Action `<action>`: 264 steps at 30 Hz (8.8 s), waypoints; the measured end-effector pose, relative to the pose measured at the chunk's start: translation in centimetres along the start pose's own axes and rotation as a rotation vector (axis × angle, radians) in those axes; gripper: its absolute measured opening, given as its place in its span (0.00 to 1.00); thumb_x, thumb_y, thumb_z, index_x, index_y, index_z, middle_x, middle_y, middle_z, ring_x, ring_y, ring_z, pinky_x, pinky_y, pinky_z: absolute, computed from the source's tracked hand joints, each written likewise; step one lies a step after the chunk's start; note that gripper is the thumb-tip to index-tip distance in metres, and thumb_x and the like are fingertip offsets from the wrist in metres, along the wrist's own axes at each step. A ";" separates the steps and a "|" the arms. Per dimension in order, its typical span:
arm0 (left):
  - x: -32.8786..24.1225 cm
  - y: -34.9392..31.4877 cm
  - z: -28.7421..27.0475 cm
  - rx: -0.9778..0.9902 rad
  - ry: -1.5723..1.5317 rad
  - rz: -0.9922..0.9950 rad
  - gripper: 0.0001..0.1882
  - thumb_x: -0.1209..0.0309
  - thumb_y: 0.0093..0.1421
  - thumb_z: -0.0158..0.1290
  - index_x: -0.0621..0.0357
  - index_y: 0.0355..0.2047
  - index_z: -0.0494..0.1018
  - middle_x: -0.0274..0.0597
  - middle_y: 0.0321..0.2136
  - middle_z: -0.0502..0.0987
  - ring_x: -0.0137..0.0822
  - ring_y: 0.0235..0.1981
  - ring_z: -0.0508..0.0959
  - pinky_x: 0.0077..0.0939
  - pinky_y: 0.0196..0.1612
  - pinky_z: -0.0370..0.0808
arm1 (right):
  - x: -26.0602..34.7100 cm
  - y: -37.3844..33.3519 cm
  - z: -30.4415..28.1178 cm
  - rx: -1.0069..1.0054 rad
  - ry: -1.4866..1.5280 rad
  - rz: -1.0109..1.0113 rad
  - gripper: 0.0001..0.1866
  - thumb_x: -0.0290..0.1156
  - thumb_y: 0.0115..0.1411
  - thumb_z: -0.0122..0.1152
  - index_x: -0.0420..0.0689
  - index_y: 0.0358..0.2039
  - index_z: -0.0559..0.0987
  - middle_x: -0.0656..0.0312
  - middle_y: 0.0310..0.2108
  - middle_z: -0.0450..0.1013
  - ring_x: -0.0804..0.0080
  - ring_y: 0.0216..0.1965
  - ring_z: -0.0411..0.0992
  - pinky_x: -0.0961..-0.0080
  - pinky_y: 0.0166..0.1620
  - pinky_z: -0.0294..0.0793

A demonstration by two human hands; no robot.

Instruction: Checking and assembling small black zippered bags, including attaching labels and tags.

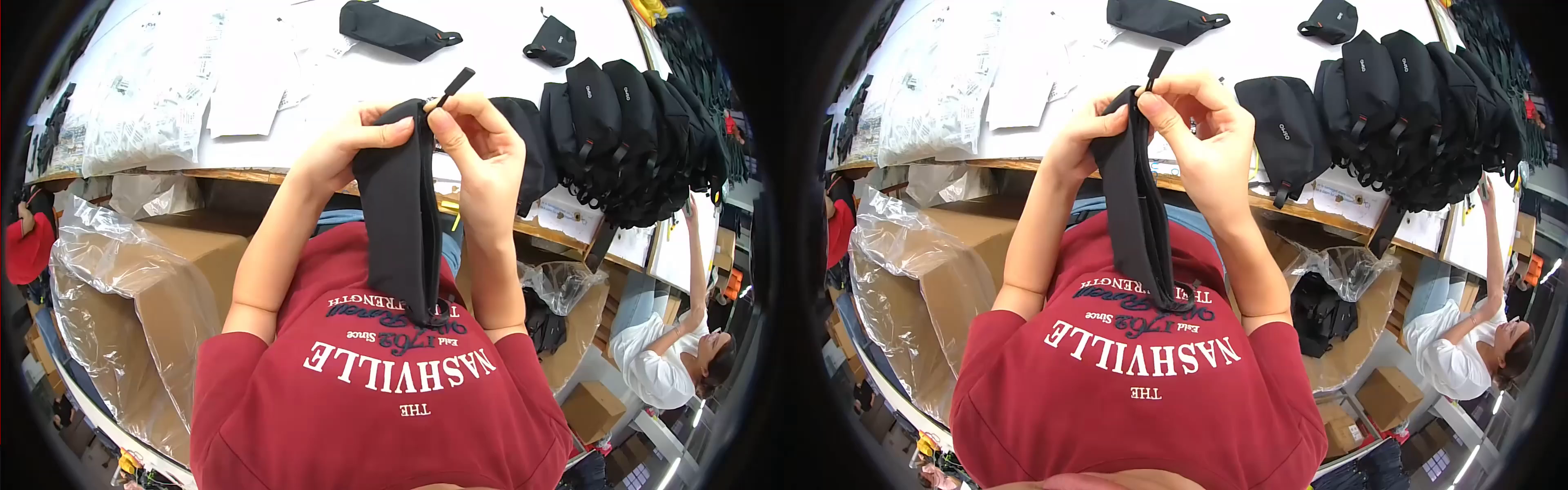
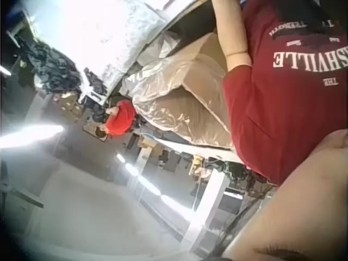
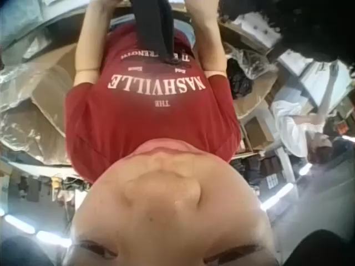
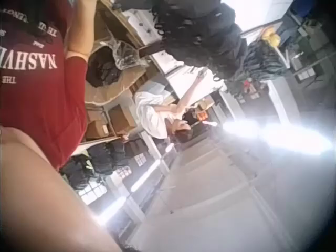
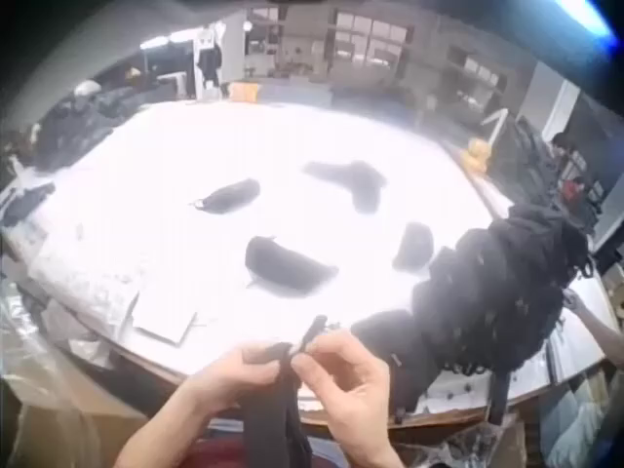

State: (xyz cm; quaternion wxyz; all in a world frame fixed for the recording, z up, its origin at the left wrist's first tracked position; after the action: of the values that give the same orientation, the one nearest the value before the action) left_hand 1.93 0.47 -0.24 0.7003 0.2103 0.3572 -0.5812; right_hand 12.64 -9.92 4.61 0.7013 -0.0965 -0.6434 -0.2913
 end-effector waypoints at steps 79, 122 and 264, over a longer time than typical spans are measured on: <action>-0.7 -4.7 -1.7 -0.425 0.548 0.395 0.24 0.77 0.57 0.55 0.56 0.54 0.64 0.38 0.37 0.75 0.25 0.39 0.72 0.17 0.45 0.67 | -2.0 -4.3 -5.6 0.146 0.002 0.270 0.34 0.45 0.57 0.58 0.47 0.60 0.59 0.57 0.47 0.69 0.72 0.45 0.68 0.76 0.46 0.68; -1.8 -6.7 -16.2 -1.117 1.783 0.037 0.45 0.47 0.47 0.60 0.55 0.60 0.57 0.60 0.60 0.53 0.56 0.61 0.53 0.50 0.60 0.50 | -8.4 -0.4 -4.4 0.063 -1.085 -0.170 0.06 0.30 0.46 0.64 0.47 0.26 0.78 0.61 0.29 0.68 0.63 0.37 0.65 0.68 0.42 0.65; 1.6 -1.8 4.5 -0.545 0.617 0.341 0.02 0.77 0.55 0.56 0.62 0.30 0.75 0.20 0.16 0.56 0.13 0.18 0.54 0.10 0.21 0.52 | -3.0 -3.1 -0.9 -0.151 -0.134 -0.129 0.06 0.18 0.58 0.55 0.40 0.35 0.70 0.64 0.26 0.70 0.81 0.28 0.70 0.85 0.33 0.69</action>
State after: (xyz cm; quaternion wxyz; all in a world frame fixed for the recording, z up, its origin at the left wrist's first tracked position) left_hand 1.47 -4.16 1.75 0.6765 0.2375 0.6498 -0.2523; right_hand 11.75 -12.06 0.89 0.6271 -0.1267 -0.6701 -0.3764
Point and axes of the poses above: each hand's wrist, its own y-axis towards the middle knuckle, its own z-axis out of the palm, x = y × z, the point moved 2 cm from there along y, towards the middle knuckle
